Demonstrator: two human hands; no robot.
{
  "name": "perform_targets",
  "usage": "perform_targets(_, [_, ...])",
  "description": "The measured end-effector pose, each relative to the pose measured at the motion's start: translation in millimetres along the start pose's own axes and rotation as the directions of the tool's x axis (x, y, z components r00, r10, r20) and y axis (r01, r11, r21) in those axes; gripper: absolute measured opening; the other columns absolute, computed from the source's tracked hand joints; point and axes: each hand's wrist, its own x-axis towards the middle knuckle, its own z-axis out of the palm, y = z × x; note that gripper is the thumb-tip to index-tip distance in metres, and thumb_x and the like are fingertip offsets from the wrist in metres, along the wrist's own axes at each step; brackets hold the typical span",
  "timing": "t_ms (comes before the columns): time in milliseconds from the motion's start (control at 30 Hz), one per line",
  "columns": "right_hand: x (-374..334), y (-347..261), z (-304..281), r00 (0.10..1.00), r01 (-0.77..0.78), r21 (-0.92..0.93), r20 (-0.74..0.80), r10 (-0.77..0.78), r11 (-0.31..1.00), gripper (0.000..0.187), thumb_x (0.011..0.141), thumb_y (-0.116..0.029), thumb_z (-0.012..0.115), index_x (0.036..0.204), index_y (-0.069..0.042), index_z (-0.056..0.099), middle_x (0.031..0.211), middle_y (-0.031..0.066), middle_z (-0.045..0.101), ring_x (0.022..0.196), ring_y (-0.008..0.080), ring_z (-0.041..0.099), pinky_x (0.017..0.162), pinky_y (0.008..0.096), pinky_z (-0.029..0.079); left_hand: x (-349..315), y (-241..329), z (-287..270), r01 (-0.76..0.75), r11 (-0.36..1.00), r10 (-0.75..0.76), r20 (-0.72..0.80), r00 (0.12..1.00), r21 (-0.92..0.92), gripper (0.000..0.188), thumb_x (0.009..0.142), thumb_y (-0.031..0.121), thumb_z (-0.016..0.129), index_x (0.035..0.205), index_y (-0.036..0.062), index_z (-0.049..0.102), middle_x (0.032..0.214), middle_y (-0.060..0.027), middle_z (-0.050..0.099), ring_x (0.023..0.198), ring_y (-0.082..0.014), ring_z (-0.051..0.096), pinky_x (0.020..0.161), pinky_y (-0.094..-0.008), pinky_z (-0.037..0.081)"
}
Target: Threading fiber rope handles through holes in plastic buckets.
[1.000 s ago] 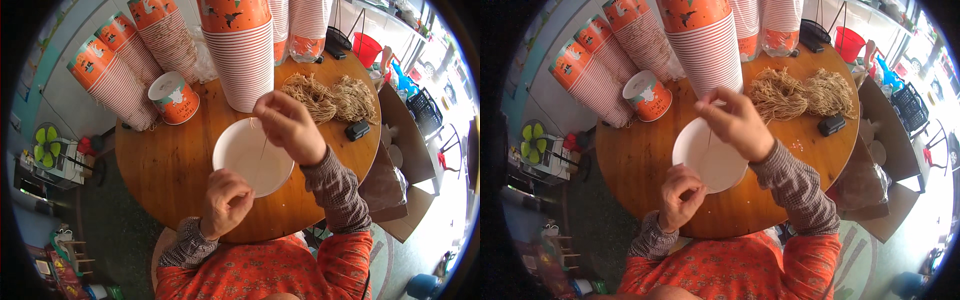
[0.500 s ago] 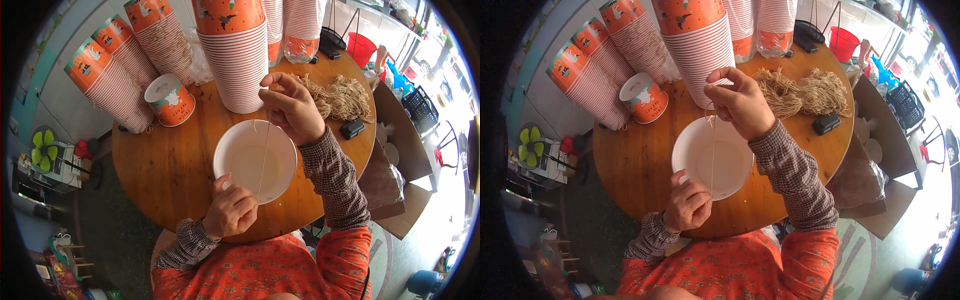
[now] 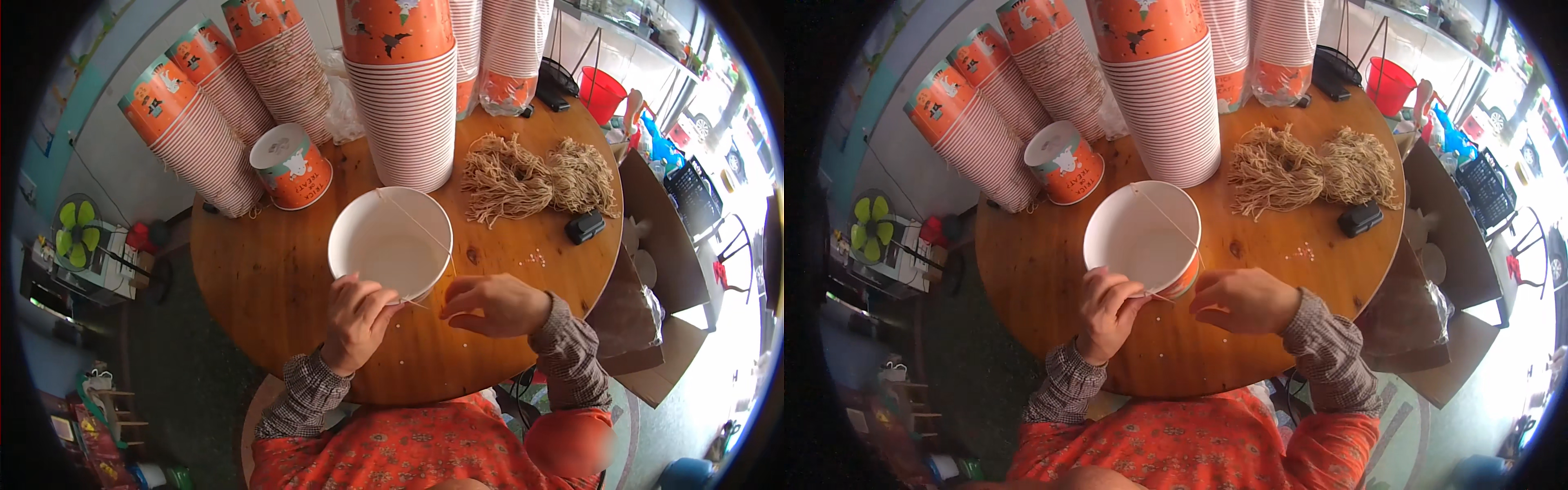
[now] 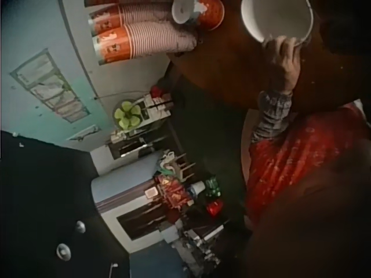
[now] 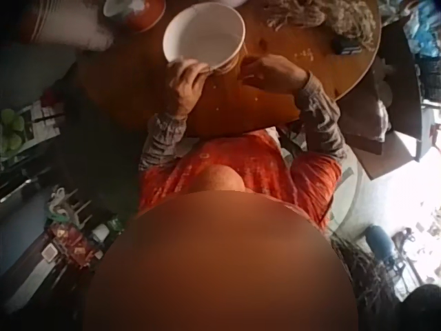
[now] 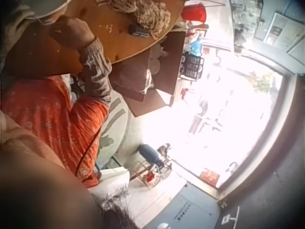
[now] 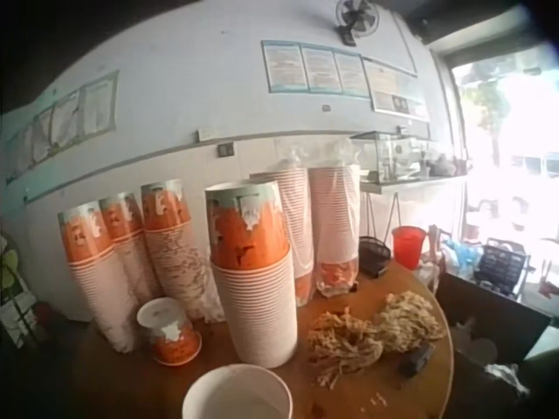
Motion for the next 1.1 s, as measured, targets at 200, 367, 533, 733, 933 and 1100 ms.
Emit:
perform_targets(200, [22.2, 50.6, 2.5, 0.874, -0.221, 0.391, -0.327, 0.359, 0.893, 0.035, 0.089, -0.004, 0.055, 0.124, -0.006, 0.055, 0.107, 0.0136, 0.066, 0.07, 0.0219, 0.064, 0.061, 0.0294, 0.053, -1.3, -10.7, -10.9, -0.058, 0.998, 0.058, 0.048, 0.997, -0.002, 0.025, 0.072, 0.002, 0.073, 0.094, 0.0119, 0.065, 0.091, -0.0005, 0.055, 0.085, -0.0201, 0.057, 0.085, -0.0441, 0.043])
perform_targets(367, [47.9, 89.6, 9.0, 0.797, -0.035, 0.95, -0.162, 0.582, 0.311, 0.045, 0.093, -0.011, 0.057, 0.134, 0.001, 0.044, 0.105, 0.0099, 0.063, 0.066, 0.0131, 0.061, 0.049, 0.0242, 0.046, 2.3, -11.0, -22.9, -0.024, 0.986, 0.015, 0.057, 0.998, 0.165, 0.027, 0.07, 0.003, 0.075, 0.094, 0.0134, 0.07, 0.093, 0.001, 0.056, 0.088, -0.0209, 0.054, 0.081, -0.0417, 0.042])
perform_targets(533, [48.5, 107.3, 33.8, 0.778, 0.006, 0.985, -0.114, 0.618, 0.175, 0.033, 0.093, -0.013, 0.058, 0.123, 0.0, 0.052, 0.103, 0.0077, 0.064, 0.058, 0.0083, 0.05, 0.049, 0.0224, 0.042, -4.5, -24.5, -19.7, 0.065, 0.977, -0.054, -0.058, 0.997, 0.204, 0.029, 0.068, 0.004, 0.077, 0.095, 0.0128, 0.071, 0.097, -0.0015, 0.058, 0.087, -0.0227, 0.054, 0.078, -0.0373, 0.045])
perform_targets(733, [43.0, 100.5, 35.6, 0.775, -0.063, 0.956, -0.134, 0.618, 0.286, 0.022, 0.093, -0.014, 0.058, 0.11, 0.0, 0.059, 0.085, 0.0062, 0.065, 0.057, 0.007, 0.053, 0.048, 0.022, 0.043, -7.0, -81.1, -25.3, 0.289, 0.957, -0.265, -0.321, 0.909, 0.031, 0.013, 0.079, -0.002, 0.07, 0.091, 0.0021, 0.068, 0.093, -0.0092, 0.059, 0.085, -0.0241, 0.061, 0.068, -0.034, 0.05])
perform_targets(933, [43.0, 102.4, 45.0, 0.803, -0.147, 0.908, -0.123, 0.583, 0.393, 0.024, 0.093, -0.015, 0.058, 0.111, 0.001, 0.06, 0.085, 0.006, 0.065, 0.058, 0.007, 0.055, 0.05, 0.0217, 0.045, 13.9, -201.0, -10.5, 0.342, 0.467, -0.734, -0.142, 0.665, -0.815, 0.018, 0.096, 0.013, 0.057, 0.104, -0.0019, 0.062, 0.094, -0.0029, 0.062, 0.082, -0.013, 0.057, 0.078, -0.0261, 0.047])
perform_targets(1100, [48.1, 97.0, 43.3, 0.833, -0.162, 0.88, -0.121, 0.54, 0.447, 0.025, 0.094, -0.017, 0.058, 0.111, 0.001, 0.06, 0.085, 0.0063, 0.066, 0.06, 0.0077, 0.056, 0.052, 0.0218, 0.047, 29.7, -301.4, -5.5, 0.174, 0.026, -0.923, 0.043, 0.382, -0.984, 0.015, 0.091, 0.011, 0.063, 0.105, 0.0042, 0.061, 0.104, -0.004, 0.063, 0.09, -0.0149, 0.061, 0.081, -0.025, 0.053])
